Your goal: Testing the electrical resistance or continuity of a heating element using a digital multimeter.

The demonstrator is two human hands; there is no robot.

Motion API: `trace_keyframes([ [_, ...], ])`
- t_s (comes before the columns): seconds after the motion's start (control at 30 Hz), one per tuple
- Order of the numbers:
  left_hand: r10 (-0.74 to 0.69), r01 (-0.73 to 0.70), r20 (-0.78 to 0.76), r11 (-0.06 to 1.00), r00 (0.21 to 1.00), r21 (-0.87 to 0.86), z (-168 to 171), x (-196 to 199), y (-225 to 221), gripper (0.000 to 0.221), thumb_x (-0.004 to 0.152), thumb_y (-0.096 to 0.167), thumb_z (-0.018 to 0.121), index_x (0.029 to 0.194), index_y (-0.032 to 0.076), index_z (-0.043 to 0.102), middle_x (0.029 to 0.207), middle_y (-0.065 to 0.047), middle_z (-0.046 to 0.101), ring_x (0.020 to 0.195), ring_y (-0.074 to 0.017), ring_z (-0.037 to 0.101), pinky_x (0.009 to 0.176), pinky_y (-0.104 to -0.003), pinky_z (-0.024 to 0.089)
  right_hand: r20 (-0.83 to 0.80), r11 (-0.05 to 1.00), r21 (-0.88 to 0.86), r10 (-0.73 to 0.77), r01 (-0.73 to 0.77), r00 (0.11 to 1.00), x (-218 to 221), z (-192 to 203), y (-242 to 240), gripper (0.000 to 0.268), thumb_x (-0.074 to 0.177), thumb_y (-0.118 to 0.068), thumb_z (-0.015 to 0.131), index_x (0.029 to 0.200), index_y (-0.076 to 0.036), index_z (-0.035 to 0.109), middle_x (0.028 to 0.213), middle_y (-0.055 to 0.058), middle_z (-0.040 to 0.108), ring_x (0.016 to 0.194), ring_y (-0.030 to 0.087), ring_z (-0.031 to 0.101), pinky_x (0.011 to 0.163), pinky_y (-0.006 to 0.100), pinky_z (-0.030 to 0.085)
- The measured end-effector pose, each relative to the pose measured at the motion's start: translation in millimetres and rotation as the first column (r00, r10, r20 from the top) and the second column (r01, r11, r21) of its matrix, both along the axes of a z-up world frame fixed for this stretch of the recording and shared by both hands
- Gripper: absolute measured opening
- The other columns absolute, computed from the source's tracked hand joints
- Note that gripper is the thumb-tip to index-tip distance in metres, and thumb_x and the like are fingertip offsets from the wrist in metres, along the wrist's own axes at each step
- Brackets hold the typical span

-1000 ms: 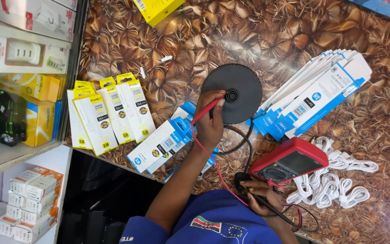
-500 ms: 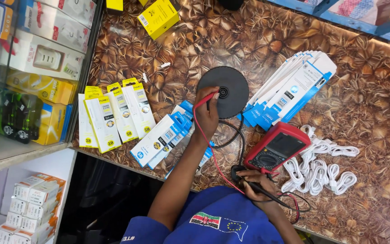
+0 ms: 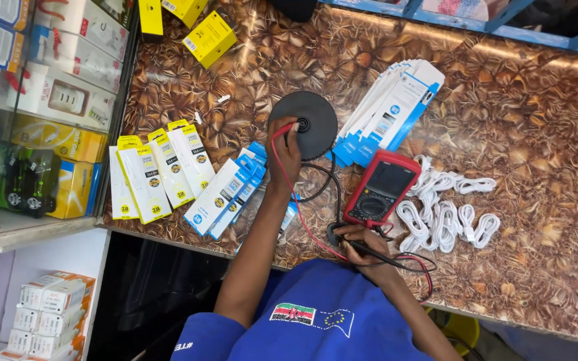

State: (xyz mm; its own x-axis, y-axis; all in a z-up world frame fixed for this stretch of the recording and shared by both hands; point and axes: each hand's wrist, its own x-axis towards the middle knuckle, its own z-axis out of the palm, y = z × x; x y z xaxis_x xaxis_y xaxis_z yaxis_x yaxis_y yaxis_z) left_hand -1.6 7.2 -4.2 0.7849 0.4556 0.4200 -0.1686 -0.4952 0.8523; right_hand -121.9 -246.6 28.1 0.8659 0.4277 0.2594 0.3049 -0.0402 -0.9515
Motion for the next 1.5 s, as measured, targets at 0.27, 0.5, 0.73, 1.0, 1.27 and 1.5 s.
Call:
trace_keyframes([
  [0.27,0.000,0.002,0.073,1.000,0.997,-0.022,4,1,-4,0.012,0.109,0.010,0.054,0.116,0.008,0.064,0.099,-0.013,0.062,0.091,-0.0399,0.068,0.076,-0.043,0.060,-0.003,1.000,0.013,0.021,-0.021,1.000,-2,1,-2,0.006,0.091,-0.001,0.071,0.093,0.002,0.067,0.097,0.022,0.079,0.072,0.034,0.076,0.058,0.038,0.057],
  [0.5,0.020,-0.022,0.045,0.999,0.999,0.039,8,-1,-10,0.013,0.108,0.008,0.056,0.117,0.007,0.066,0.101,-0.014,0.064,0.092,-0.0386,0.070,0.076,-0.044,0.061,0.002,0.999,-0.004,0.033,-0.033,0.999,-3,6,-3,0.006,0.089,0.001,0.072,0.094,0.002,0.068,0.096,0.022,0.078,0.075,0.035,0.076,0.062,0.038,0.058],
  [0.73,0.012,-0.013,0.019,1.000,1.000,0.028,6,-1,-8,0.013,0.108,0.007,0.056,0.117,0.006,0.066,0.104,-0.015,0.065,0.097,-0.0400,0.070,0.079,-0.045,0.061,-0.022,0.999,0.006,0.047,-0.046,0.999,-3,8,-5,0.007,0.090,0.002,0.071,0.095,0.003,0.067,0.097,0.024,0.077,0.077,0.037,0.076,0.063,0.041,0.057],
  [1.0,-0.007,0.006,0.024,0.998,1.000,0.056,2,-1,-8,0.013,0.109,0.011,0.055,0.117,0.008,0.065,0.103,-0.014,0.064,0.095,-0.0399,0.070,0.077,-0.045,0.062,0.007,0.999,0.031,0.024,-0.024,1.000,-6,3,-6,0.007,0.091,0.001,0.071,0.096,0.003,0.066,0.101,0.024,0.077,0.079,0.036,0.077,0.064,0.039,0.059],
  [1.27,-0.022,0.018,0.028,0.990,0.999,0.140,-2,1,-6,0.014,0.109,0.014,0.052,0.117,0.009,0.063,0.102,-0.013,0.062,0.096,-0.0414,0.069,0.079,-0.045,0.062,0.002,0.997,0.063,-0.039,0.039,0.999,-6,-7,-13,0.007,0.092,0.001,0.069,0.095,0.003,0.063,0.100,0.023,0.076,0.077,0.032,0.078,0.064,0.037,0.060],
  [1.5,-0.026,0.029,-0.023,0.992,0.999,0.121,3,-1,-7,0.015,0.110,0.014,0.049,0.117,0.010,0.061,0.100,-0.012,0.061,0.095,-0.0382,0.071,0.081,-0.043,0.062,0.000,0.994,0.067,-0.090,0.090,0.996,-10,-19,-16,0.010,0.092,0.002,0.070,0.095,0.005,0.061,0.097,0.024,0.075,0.074,0.032,0.077,0.059,0.035,0.059],
])
